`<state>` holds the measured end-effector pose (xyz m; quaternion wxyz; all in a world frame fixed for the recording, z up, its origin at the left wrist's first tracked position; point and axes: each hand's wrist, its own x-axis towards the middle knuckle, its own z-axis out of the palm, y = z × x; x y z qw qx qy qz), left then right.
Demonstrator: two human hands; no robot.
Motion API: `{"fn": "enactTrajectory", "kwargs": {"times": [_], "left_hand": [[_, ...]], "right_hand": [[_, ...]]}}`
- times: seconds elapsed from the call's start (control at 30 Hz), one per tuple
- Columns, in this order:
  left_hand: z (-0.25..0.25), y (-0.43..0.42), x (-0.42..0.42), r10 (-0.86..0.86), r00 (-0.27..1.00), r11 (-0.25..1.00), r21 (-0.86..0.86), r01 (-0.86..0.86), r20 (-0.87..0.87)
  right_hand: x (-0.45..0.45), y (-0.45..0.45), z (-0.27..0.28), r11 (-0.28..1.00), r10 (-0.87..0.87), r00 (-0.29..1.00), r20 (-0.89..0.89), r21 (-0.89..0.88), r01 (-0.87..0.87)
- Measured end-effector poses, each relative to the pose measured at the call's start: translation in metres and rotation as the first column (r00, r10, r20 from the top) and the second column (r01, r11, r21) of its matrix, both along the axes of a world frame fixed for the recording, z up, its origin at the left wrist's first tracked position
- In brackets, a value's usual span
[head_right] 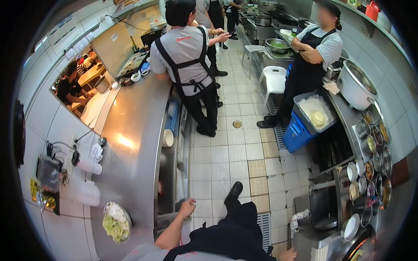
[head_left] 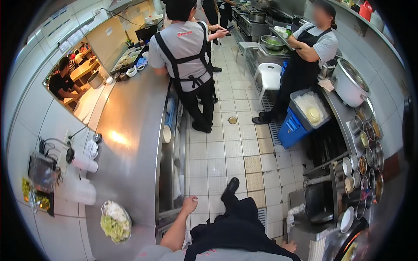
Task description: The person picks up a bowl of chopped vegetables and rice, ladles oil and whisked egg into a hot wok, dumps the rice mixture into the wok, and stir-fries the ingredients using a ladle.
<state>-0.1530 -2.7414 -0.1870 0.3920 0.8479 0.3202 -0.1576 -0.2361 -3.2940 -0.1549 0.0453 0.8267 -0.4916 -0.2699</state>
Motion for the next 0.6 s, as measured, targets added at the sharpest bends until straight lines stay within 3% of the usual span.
{"fn": "enactTrajectory", "kwargs": {"times": [0.07, 0.13, 0.2, 0.27, 0.3, 0.33, 0.37, 0.4, 0.43, 0.5, 0.6], "left_hand": [[-0.019, 0.015, 0.021, 0.007, 0.999, 1.0, -0.023, -0.007, -0.036], [-0.043, 0.033, 0.03, 0.043, 0.997, 0.999, 0.006, -0.042, -0.071], [-0.066, 0.056, 0.031, 0.11, 0.99, 0.991, 0.087, -0.102, -0.094], [-0.089, 0.086, 0.02, 0.176, 0.961, 0.984, 0.07, -0.164, -0.213], [-0.095, 0.101, 0.034, 0.198, 0.944, 0.98, 0.065, -0.187, -0.263], [-0.081, 0.109, 0.059, 0.19, 0.94, 0.982, 0.036, -0.187, -0.284], [-0.039, 0.105, 0.083, 0.183, 0.931, 0.981, 0.002, -0.192, -0.317], [-0.014, 0.101, 0.1, 0.177, 0.916, 0.979, -0.034, -0.202, -0.361], [-0.019, 0.107, 0.112, 0.238, 0.927, 0.955, -0.106, -0.278, -0.291], [0.019, 0.096, 0.168, 0.25, 0.905, 0.956, -0.061, -0.288, -0.345], [-0.003, 0.113, 0.218, -0.022, 0.973, 1.0, 0.007, 0.024, -0.23]], "right_hand": [[0.022, 0.006, -0.041, 0.988, 0.004, 0.99, -0.142, 0.151, 0.018], [0.049, 0.004, -0.079, 0.947, 0.082, 0.985, -0.153, 0.319, -0.029], [0.08, -0.012, -0.121, 0.861, 0.224, 0.974, -0.047, 0.477, -0.175], [0.131, -0.029, -0.164, 0.709, 0.411, 0.887, 0.212, 0.538, -0.457], [0.17, -0.026, -0.187, 0.687, 0.376, 0.858, 0.35, 0.516, -0.511], [0.208, -0.022, -0.227, 0.774, 0.012, 0.913, 0.407, 0.575, -0.266], [0.278, 0.015, -0.16, 0.806, -0.061, 0.892, 0.447, 0.549, -0.22], [0.328, 0.051, -0.103, 0.871, -0.028, 0.815, 0.579, 0.414, -0.264], [0.371, 0.064, -0.084, 0.87, -0.006, 0.774, 0.633, 0.385, -0.307], [0.436, 0.093, -0.034, 0.811, 0.025, 0.634, 0.773, 0.355, -0.465], [0.485, 0.135, 0.015, 0.835, -0.004, 0.521, 0.854, 0.29, -0.469]]}}
